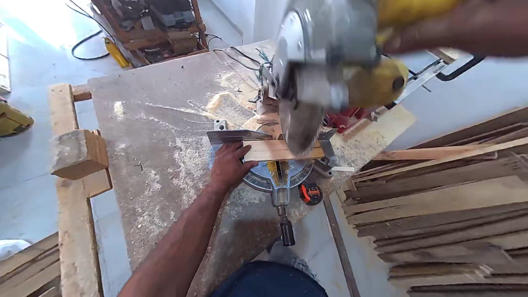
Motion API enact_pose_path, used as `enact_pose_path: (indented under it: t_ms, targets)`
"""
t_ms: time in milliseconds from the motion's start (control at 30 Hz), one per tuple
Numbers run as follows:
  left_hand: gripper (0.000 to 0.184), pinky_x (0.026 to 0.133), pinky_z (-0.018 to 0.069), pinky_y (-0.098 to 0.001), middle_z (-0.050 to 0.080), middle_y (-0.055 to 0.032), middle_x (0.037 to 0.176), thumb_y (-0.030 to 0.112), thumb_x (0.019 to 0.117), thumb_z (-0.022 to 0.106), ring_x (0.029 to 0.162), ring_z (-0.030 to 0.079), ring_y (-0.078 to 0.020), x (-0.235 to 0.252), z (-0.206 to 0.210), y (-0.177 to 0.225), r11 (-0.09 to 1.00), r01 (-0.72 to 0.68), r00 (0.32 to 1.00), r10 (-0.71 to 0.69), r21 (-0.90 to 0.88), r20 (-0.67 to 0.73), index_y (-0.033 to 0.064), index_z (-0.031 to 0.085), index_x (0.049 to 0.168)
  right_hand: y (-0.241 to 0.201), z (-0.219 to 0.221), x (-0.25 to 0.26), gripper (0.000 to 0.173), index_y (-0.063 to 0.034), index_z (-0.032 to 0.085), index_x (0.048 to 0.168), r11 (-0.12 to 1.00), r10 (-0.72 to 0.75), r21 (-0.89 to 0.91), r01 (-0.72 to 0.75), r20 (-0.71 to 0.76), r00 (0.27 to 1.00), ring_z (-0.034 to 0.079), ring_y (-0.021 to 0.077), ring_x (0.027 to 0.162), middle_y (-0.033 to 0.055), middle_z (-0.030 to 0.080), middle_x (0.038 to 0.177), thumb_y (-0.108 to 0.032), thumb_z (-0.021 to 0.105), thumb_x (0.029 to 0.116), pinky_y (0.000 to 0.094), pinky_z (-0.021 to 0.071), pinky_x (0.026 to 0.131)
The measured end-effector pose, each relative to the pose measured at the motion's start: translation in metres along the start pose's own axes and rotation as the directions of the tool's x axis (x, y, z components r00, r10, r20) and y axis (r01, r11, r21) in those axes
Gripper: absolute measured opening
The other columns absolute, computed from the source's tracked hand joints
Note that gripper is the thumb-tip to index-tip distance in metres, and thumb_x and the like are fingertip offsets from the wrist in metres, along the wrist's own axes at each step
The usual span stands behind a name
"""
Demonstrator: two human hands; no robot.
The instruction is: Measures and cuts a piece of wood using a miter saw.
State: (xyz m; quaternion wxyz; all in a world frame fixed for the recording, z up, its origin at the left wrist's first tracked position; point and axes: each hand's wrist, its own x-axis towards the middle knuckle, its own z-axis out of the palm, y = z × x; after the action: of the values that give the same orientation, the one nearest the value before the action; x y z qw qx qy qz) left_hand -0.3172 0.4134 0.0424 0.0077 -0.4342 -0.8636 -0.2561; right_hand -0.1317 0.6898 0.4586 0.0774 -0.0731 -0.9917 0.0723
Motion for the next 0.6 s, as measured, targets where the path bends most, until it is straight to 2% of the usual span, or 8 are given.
enact_pose_path:
  t_ms: [33,67,100,133,200,300,400,600]
  targets:
    - [0.064,0.114,0.0432,-0.0477,0.065,0.0018,0.139,0.075,0.0847,0.065,0.134,0.056,-0.0221,0.001,-0.001,0.000,1.000,-0.003,1.000,0.003,-0.005,-0.003,0.0308,0.071,0.132,-0.011,0.006,-0.017,0.051,-0.0190,0.068,0.103,0.997,-0.025,-0.071,0.030,0.067,0.997,0.063,0.0088,0.070,-0.0027,0.064,0.080,-0.065,0.073,0.0826,0.0393,0.0560,0.060]
    - [0.064,0.114,0.0428,-0.0474,0.065,0.0026,0.139,0.075,0.0848,0.065,0.134,0.055,-0.0219,0.001,-0.002,0.001,1.000,0.000,1.000,0.000,-0.005,0.010,0.0312,0.070,0.132,-0.022,0.022,-0.037,0.056,-0.0175,0.067,0.101,0.990,-0.012,-0.136,0.026,0.101,0.995,0.062,0.0143,0.065,-0.0005,0.063,0.075,-0.067,0.074,0.0770,0.0448,0.0528,0.055]
    - [0.064,0.115,0.0422,-0.0474,0.064,0.0037,0.140,0.075,0.0850,0.065,0.134,0.055,-0.0216,0.001,-0.003,0.002,1.000,0.006,1.000,-0.006,-0.005,0.025,0.0319,0.070,0.133,-0.037,0.042,-0.058,0.054,-0.0177,0.068,0.104,0.982,0.033,-0.190,-0.005,0.143,0.989,0.064,0.0185,0.065,0.0004,0.064,0.075,-0.062,0.076,0.0740,0.0489,0.0529,0.055]
    - [0.064,0.115,0.0418,-0.0476,0.064,0.0047,0.141,0.074,0.0853,0.065,0.135,0.055,-0.0215,0.001,-0.005,0.004,1.000,0.012,0.999,-0.011,-0.005,0.038,0.0328,0.069,0.133,-0.047,0.063,-0.075,0.047,-0.0195,0.067,0.104,0.972,0.061,-0.234,-0.025,0.150,0.987,0.065,0.0198,0.062,-0.0007,0.064,0.073,-0.053,0.078,0.0730,0.0490,0.0529,0.051]
    - [0.063,0.116,0.0400,-0.0501,0.063,0.0041,0.142,0.074,0.0865,0.063,0.135,0.054,-0.0234,0.001,-0.010,0.006,1.000,0.011,0.998,-0.010,-0.011,0.064,0.0334,0.068,0.135,-0.053,0.100,-0.101,0.035,-0.0178,0.065,0.096,0.957,0.035,-0.289,-0.021,0.041,0.999,0.062,0.0231,0.058,-0.0001,0.060,0.070,-0.041,0.072,0.0708,0.0496,0.0477,0.045]
    - [0.064,0.117,0.0388,-0.0500,0.063,0.0039,0.143,0.076,0.0872,0.060,0.135,0.054,-0.0241,0.001,-0.010,0.006,1.000,0.004,0.997,-0.004,-0.001,0.071,0.0346,0.067,0.136,-0.057,0.121,-0.114,0.033,-0.0107,0.064,0.092,0.943,-0.012,-0.331,-0.015,-0.080,0.997,0.062,0.0284,0.057,0.0052,0.059,0.070,-0.039,0.066,0.0749,0.0504,0.0433,0.044]
    - [0.063,0.117,0.0384,-0.0487,0.064,0.0040,0.141,0.075,0.0874,0.061,0.134,0.054,-0.0232,0.002,-0.009,0.005,1.000,-0.002,0.998,0.002,-0.002,0.061,0.0338,0.068,0.135,-0.057,0.127,-0.117,0.031,-0.0096,0.062,0.088,0.939,-0.036,-0.345,-0.001,-0.100,0.994,0.061,0.0274,0.057,0.0055,0.058,0.069,-0.039,0.062,0.0788,0.0483,0.0433,0.045]
    - [0.064,0.116,0.0384,-0.0480,0.063,0.0059,0.142,0.077,0.0864,0.059,0.134,0.055,-0.0219,0.004,-0.009,0.005,1.000,0.010,0.997,-0.011,0.020,0.080,0.0362,0.067,0.135,-0.054,0.135,-0.120,0.033,-0.0073,0.062,0.088,0.935,-0.055,-0.356,0.007,-0.123,0.991,0.061,0.0295,0.059,0.0078,0.059,0.070,-0.039,0.063,0.0786,0.0489,0.0441,0.046]
